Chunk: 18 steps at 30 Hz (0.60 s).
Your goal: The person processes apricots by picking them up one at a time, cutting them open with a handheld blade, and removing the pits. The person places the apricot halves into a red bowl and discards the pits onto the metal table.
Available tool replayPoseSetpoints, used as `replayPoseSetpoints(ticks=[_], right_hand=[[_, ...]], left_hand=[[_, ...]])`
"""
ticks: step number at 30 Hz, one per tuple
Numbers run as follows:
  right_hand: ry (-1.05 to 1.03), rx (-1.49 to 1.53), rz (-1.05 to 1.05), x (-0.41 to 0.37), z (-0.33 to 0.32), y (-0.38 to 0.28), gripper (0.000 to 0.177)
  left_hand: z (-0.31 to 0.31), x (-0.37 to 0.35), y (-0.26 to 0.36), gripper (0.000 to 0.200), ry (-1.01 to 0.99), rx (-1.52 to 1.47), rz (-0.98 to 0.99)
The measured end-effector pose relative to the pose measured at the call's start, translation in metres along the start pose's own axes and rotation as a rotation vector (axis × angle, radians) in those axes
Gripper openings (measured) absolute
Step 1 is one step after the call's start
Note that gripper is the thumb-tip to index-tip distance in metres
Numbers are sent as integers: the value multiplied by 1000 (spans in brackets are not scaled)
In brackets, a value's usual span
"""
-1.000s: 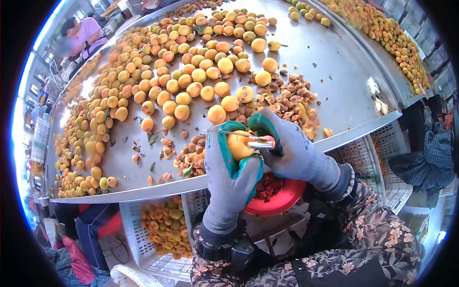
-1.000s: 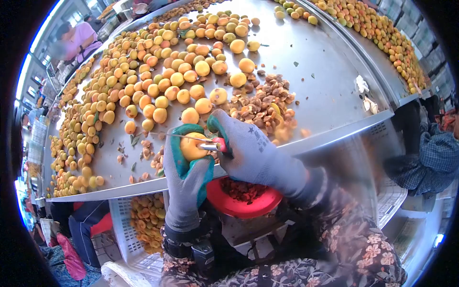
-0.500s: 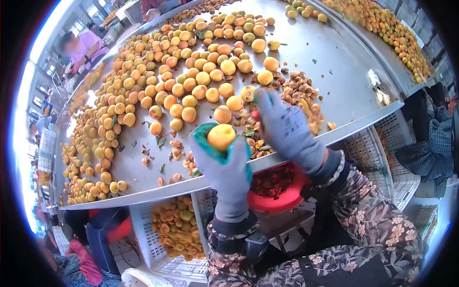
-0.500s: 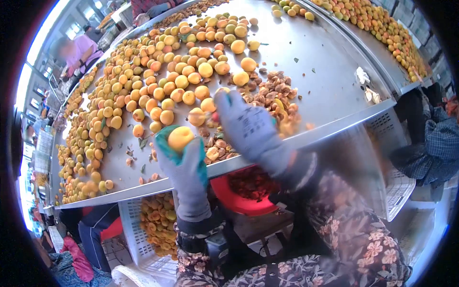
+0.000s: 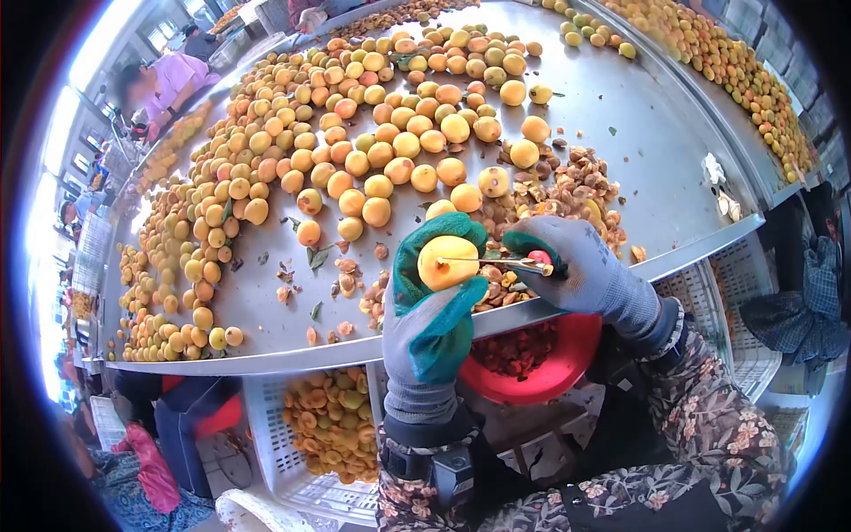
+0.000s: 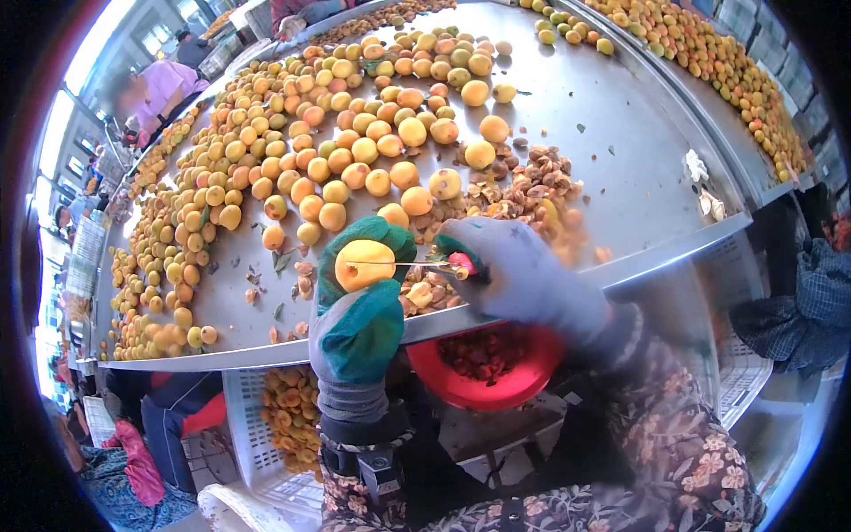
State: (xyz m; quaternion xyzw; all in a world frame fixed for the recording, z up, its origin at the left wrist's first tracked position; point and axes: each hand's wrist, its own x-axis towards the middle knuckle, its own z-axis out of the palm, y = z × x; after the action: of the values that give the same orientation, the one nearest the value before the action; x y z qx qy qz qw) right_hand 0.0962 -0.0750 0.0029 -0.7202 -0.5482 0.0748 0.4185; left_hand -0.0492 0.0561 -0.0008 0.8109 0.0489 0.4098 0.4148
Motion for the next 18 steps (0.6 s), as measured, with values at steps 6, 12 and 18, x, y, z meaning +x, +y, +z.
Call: replayPoseSetpoints(ticks=[6,12,18], right_hand=[[-79,-102,53,-3,-5,-2,34],[-45,-169,45,-7,0,4,40],[-78,9,81,-3,5,-3,38]], left_hand=[[1,0,4,46,-87,-2,-138],[-1,2,9,46,-108,-53,-168],[22,-6,4,53,32,-895,-459]])
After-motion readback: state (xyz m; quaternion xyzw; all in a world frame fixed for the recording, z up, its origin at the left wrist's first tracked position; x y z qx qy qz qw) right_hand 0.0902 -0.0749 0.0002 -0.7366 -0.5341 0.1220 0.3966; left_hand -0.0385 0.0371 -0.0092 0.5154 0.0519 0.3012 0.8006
